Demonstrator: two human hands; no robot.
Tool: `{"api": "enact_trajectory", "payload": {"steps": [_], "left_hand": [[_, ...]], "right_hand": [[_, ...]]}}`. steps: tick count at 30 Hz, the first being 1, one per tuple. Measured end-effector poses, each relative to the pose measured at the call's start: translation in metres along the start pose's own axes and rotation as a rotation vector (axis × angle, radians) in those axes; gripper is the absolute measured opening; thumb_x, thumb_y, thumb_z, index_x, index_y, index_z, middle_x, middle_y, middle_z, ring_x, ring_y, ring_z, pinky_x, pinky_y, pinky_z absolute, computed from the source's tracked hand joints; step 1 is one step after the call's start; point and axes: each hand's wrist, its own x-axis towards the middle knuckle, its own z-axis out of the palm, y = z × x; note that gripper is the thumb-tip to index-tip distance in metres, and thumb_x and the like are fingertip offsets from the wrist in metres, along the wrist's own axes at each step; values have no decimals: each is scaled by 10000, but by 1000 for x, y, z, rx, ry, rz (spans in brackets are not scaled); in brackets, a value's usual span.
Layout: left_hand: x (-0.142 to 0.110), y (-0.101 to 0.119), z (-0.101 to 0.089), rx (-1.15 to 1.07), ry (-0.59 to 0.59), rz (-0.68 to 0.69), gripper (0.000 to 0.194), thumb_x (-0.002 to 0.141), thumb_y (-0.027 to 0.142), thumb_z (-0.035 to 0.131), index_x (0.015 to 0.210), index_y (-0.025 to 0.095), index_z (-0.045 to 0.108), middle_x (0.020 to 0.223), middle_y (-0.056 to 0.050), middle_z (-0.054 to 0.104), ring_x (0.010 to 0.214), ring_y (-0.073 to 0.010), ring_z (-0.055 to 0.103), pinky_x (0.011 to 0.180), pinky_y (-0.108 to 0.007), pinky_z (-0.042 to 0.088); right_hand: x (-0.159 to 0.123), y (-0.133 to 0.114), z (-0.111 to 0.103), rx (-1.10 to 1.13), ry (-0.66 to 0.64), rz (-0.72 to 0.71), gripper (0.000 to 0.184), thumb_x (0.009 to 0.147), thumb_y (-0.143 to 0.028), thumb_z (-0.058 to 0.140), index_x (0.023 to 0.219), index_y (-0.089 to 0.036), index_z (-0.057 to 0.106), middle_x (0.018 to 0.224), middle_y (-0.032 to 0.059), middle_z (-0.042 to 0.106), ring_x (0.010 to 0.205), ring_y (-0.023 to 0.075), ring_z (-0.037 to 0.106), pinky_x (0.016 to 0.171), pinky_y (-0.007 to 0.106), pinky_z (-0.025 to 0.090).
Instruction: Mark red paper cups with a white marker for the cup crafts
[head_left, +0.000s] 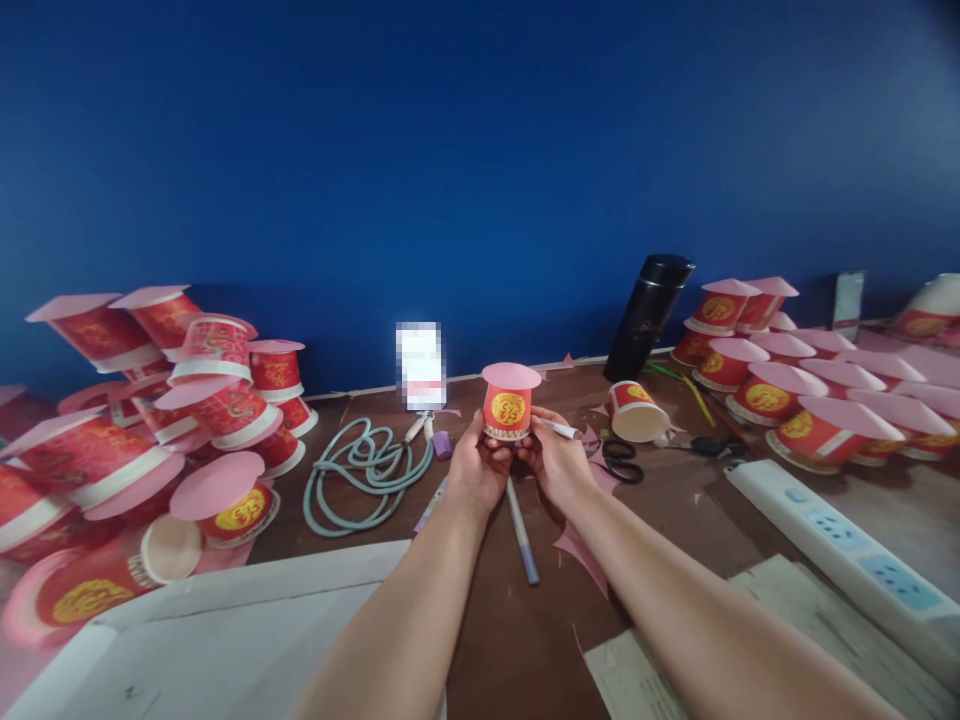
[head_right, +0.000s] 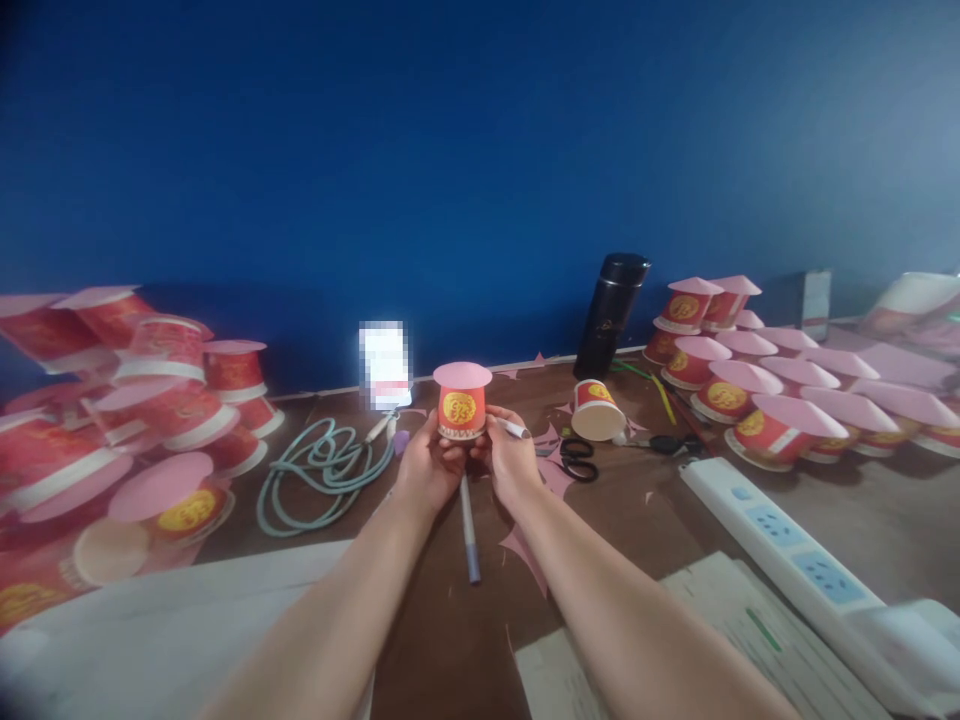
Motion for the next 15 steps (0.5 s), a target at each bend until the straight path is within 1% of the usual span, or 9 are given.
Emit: {"api": "enact_trajectory", "payload": {"steps": [3, 5, 8, 12, 15], "left_hand": [[-2, -1, 1, 3, -24, 15, 98, 819, 207, 594, 775, 126, 561, 618, 18, 523, 447, -18, 435, 366, -104, 347], [-4, -2, 1, 23, -44, 35, 82, 795, 195, 625, 788, 126, 582, 634, 10, 543, 487, -29, 481, 418, -112, 402], [-6, -5, 1, 116, -59, 31, 65, 762, 138, 648, 809, 107, 615, 646, -7, 568, 556, -49, 539, 509, -126, 470], [-7, -8, -1, 242, -89, -2, 109, 743, 126, 666, 845, 93, 642, 696, -28, 604, 622, -61, 578, 567, -130, 501], [-6, -9, -2, 236, -99, 19, 104, 742, 111, 663, 845, 98, 651, 737, -33, 624, 622, -52, 573, 586, -130, 512]], "right_hand": [[0, -2, 1, 75, 16, 28, 263, 636, -198, 715, 868, -195, 591, 534, -68, 549, 430, 55, 506, 389, 146, 497], [-1, -4, 3, 104, 23, 32, 245, 642, -191, 707, 858, -197, 591, 556, -59, 564, 439, 59, 517, 380, 146, 495], [-2, -6, 5, 126, 35, 18, 256, 640, -174, 698, 868, -201, 586, 596, -49, 592, 454, 67, 536, 371, 154, 490], [-2, -7, 3, 115, 65, 2, 266, 639, -165, 688, 883, -200, 588, 582, -50, 595, 470, 74, 550, 379, 156, 485], [-3, -7, 3, 75, 79, 5, 253, 642, -173, 677, 880, -199, 594, 568, -50, 599, 456, 74, 539, 373, 159, 474]]}}
